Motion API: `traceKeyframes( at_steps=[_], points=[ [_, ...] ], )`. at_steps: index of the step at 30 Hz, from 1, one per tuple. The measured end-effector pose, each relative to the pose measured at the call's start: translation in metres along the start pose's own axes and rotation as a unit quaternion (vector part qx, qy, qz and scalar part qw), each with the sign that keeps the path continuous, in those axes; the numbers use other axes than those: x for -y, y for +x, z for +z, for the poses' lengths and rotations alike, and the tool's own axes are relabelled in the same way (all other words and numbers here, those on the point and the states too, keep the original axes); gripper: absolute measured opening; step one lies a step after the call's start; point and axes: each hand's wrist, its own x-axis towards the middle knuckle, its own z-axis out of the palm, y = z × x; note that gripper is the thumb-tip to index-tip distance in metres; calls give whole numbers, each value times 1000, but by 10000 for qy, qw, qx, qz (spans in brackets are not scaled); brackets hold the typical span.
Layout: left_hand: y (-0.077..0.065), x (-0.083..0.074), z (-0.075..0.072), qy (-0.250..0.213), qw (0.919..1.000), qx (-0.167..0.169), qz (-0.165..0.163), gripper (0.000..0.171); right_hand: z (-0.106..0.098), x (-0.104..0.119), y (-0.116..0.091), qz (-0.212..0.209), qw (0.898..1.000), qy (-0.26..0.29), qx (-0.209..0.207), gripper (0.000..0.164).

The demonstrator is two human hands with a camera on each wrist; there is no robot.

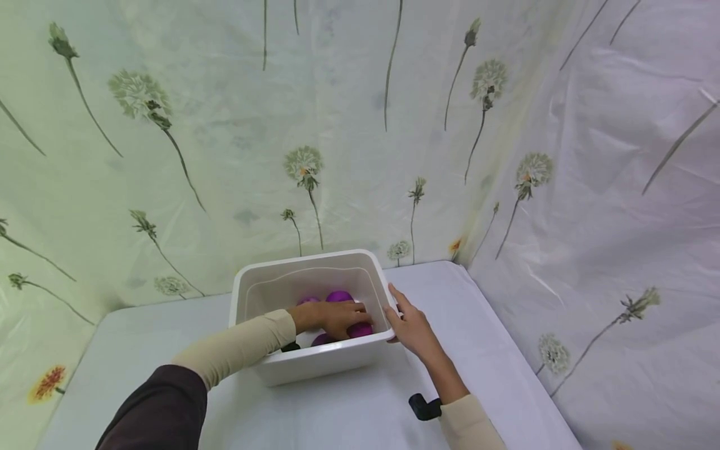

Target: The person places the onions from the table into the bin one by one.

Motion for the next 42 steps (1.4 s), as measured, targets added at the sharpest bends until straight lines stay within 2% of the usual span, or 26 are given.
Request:
traceKeyframes(
  at_steps=[9, 13, 18, 22, 25, 31, 35, 38, 42],
  points=[
    [-22, 6, 6, -187, 9994, -75, -297, 63, 17, 6, 4, 30, 9997, -56, 217, 59],
    [-35, 10, 2, -639, 9967, -167, -478, 67, 18, 6, 6, 7, 9995, -164, 287, 60],
    [-53, 14, -21, -1226, 9891, -493, -653, 66, 14, 4, 7, -37, 9993, -237, 303, 61],
    [-69, 20, -44, -1287, 9847, -838, -827, 64, 8, 3, 6, -100, 9991, -240, 330, 63],
    [-85, 26, -60, -1427, 9797, -960, -1034, 63, 4, 2, 6, -153, 9990, -257, 325, 64],
    [-122, 33, -91, -1676, 9671, -1481, -1211, 61, -4, 1, 7, -209, 9989, -300, 292, 65],
    [-154, 33, -101, -1770, 9547, -1884, -1474, 57, -4, -1, 6, -190, 9991, -214, 309, 65],
    [-186, 33, -102, -2051, 9392, -2132, -1744, 54, -1, -1, 6, -203, 9991, -178, 338, 65],
    [-227, 33, -92, -2491, 9121, -2533, -2045, 51, 3, -1, 8, -267, 9990, -145, 334, 64]
  ],
)
